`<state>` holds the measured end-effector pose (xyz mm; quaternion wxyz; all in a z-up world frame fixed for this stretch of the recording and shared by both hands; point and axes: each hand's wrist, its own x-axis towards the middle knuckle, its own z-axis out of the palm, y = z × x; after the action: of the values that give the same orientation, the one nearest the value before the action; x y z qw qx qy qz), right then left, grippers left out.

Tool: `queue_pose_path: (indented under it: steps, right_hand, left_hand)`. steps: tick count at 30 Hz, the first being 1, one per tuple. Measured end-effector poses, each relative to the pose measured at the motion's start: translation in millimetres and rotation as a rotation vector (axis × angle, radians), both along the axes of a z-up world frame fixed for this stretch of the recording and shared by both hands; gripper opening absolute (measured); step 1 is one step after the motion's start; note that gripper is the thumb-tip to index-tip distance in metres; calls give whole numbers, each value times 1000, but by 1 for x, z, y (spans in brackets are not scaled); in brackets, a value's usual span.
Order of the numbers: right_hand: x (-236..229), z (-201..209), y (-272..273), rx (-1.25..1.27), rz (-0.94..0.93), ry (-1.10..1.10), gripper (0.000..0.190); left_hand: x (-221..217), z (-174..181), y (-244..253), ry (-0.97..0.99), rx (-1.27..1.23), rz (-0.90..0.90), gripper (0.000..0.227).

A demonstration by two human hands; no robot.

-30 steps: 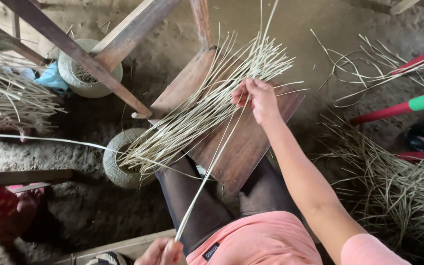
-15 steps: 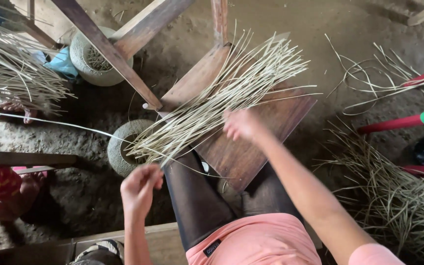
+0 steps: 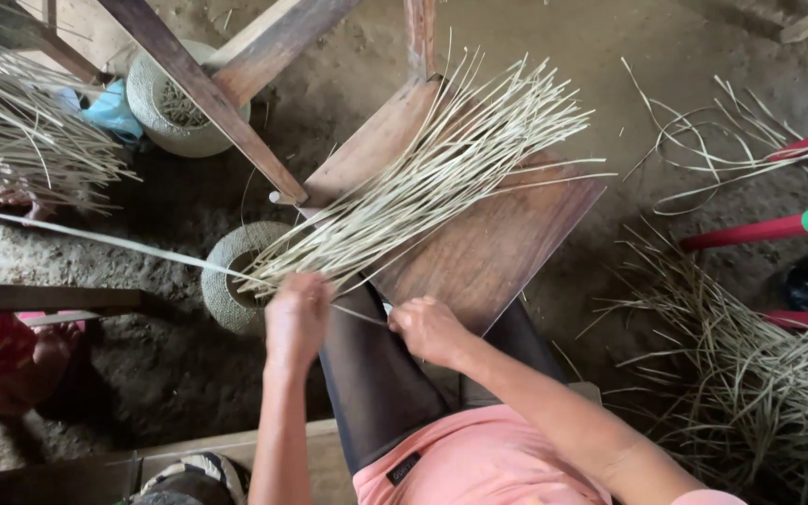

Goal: Sorting thin straw strips by pulling them from a bundle and placing them into organized piles.

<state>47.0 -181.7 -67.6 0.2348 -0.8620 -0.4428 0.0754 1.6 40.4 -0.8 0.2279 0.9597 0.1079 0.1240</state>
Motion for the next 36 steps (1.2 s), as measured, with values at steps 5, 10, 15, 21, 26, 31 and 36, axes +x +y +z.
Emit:
queue_pose_path:
  steps: [5, 10, 15, 21, 26, 31, 36]
  right_hand:
    - [8, 64, -6, 97, 112, -235, 16]
    - [14, 98, -12, 274, 174, -515, 15]
    - [11, 94, -14, 316, -59, -141, 23]
    - [7, 79, -18, 424, -361, 1047, 28]
    - [12, 96, -20, 406, -308, 679, 11]
    - [19, 84, -29, 267, -158, 210, 19]
    - [55, 47, -66, 170, -259, 4, 10]
  left_hand:
    - [-12, 1, -53, 263, -286, -263, 12]
    - [-7, -1, -56, 504, -248, -368, 12]
    - [-4, 17, -62, 400, -233, -264, 10]
    - [-7, 38, -76, -279, 350, -443, 13]
    - [-8, 50, -76, -122, 172, -455, 13]
    - [-10, 46, -76, -58, 181, -383, 13]
    - [-17, 43, -45, -66, 272, -219, 11]
